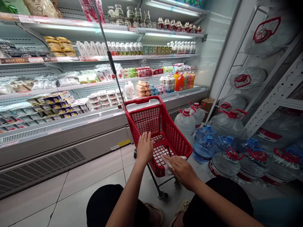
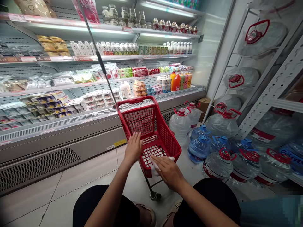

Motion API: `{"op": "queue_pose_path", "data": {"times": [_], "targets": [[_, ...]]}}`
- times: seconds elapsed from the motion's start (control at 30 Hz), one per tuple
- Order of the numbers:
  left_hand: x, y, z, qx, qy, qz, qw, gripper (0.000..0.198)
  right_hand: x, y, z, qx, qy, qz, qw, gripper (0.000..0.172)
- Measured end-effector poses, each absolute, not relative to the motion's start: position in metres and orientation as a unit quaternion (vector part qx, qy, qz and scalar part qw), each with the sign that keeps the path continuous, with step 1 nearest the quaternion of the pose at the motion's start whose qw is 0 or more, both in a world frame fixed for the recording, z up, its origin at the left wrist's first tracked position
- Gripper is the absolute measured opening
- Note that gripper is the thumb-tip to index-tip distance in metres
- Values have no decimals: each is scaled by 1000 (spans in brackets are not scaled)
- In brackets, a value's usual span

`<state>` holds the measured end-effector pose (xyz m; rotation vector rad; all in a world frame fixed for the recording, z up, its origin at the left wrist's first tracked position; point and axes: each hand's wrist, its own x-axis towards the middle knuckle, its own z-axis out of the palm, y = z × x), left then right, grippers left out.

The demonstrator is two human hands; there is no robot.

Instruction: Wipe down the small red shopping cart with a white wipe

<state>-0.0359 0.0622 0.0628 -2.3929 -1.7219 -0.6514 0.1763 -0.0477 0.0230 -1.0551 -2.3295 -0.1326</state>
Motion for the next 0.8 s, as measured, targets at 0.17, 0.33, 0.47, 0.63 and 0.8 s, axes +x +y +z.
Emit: {"op": "queue_pose_path", "data": {"times": [0.17, 0.33, 0.47, 0.63, 0.8], "targets": [[-28, 22, 53, -801, -543, -228, 107, 62, 175, -41, 27, -339, -894, -49, 287, 52], [-52, 23, 63, -839, -495, -187, 126, 71, 228, -23, 25, -336, -898, -79, 273, 50], [-59, 35, 70, -868, -449, -166, 134, 68, 235, -22, 21, -371, -877, -97, 290, 49], [-72, 44, 73, -883, -419, -154, 146, 67, 204, -44, 25, -370, -883, -70, 279, 57], [-100, 55, 69, -864, -458, -148, 148, 70, 195, -39, 42, -289, -926, -26, 240, 52]]}}
